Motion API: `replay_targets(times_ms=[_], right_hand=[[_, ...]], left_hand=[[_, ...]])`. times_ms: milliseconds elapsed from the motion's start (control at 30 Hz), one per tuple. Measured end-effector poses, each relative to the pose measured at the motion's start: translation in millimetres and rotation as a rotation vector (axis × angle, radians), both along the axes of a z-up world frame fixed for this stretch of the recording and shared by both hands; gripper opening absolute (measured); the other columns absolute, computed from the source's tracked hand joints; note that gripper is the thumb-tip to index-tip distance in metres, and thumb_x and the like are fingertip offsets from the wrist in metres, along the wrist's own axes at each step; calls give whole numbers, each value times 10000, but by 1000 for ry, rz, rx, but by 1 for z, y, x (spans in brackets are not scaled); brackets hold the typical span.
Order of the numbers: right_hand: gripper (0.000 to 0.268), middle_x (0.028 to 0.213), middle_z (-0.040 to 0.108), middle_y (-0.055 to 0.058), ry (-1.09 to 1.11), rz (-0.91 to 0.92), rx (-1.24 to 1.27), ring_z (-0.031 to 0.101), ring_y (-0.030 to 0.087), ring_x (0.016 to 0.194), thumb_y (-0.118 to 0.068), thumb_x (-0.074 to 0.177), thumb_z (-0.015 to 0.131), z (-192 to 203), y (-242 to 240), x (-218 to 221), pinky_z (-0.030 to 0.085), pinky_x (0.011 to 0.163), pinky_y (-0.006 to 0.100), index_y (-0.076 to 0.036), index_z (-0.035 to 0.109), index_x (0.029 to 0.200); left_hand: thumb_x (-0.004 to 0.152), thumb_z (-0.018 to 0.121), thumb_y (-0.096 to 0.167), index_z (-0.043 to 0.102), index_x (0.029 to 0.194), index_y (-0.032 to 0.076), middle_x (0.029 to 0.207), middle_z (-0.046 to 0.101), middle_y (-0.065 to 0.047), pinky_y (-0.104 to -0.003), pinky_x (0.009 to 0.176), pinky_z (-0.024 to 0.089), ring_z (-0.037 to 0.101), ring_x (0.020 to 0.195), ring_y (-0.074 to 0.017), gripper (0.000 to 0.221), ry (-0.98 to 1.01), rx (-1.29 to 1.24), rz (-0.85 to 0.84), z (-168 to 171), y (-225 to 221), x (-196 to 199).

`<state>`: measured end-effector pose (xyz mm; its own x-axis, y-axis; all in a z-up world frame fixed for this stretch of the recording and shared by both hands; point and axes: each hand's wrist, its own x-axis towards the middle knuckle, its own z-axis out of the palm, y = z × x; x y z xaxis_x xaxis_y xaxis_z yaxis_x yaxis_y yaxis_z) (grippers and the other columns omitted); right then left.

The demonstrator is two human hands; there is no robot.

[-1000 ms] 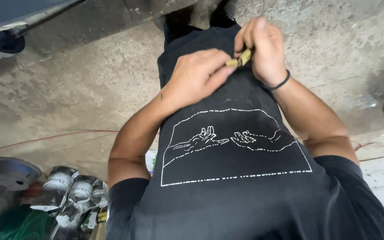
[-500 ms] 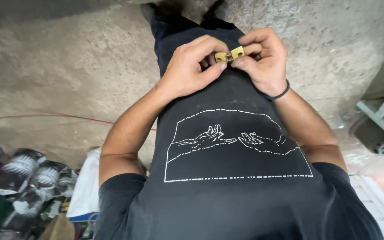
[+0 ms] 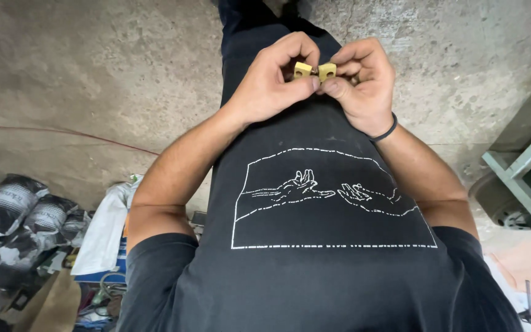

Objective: Repairing internal components of an electronic device by manipulating wires and small parts with a screwdriver

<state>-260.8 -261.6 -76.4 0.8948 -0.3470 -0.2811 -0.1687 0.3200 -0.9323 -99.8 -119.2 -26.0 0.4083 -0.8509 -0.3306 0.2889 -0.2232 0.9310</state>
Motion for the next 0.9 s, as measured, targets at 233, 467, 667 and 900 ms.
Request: replay_targets(times_ms=[233,467,667,900], right_hand=[[446,937,674,171,-65,-63,105,712,214,798,-220,954,785,0,0,0,575,732,257,-59,419,1151],[466,927,645,137,-74,-91,129,705,214,795,-232,945,796,-1,4,4,589,750,269,-55,411,1138],[423,921,668,182,-59,-45,167,720,225,809,-177,959,784,2,5,11,621,778,277,-50,424,1142],[389,911,665,154,-5,12,120,693,173,782,-151,972,782,-3,6,11,574,742,243,-41,448,1139]], left_hand=[[923,679,105,579,1067,64,1105,556,-97,-353,837,506,592,965,-246,179,-632,-37,21,19,-5,1],[1027,680,165,717,1044,134,1042,656,-20,-347,683,470,590,778,-222,51,-1333,-31,-25,19,0,0],[1040,612,191,710,940,214,962,629,67,-300,628,401,494,653,-161,142,-1569,81,-9,22,2,0],[1021,608,242,660,958,175,962,604,25,-335,613,393,534,679,-183,106,-1505,144,-107,17,10,2]])
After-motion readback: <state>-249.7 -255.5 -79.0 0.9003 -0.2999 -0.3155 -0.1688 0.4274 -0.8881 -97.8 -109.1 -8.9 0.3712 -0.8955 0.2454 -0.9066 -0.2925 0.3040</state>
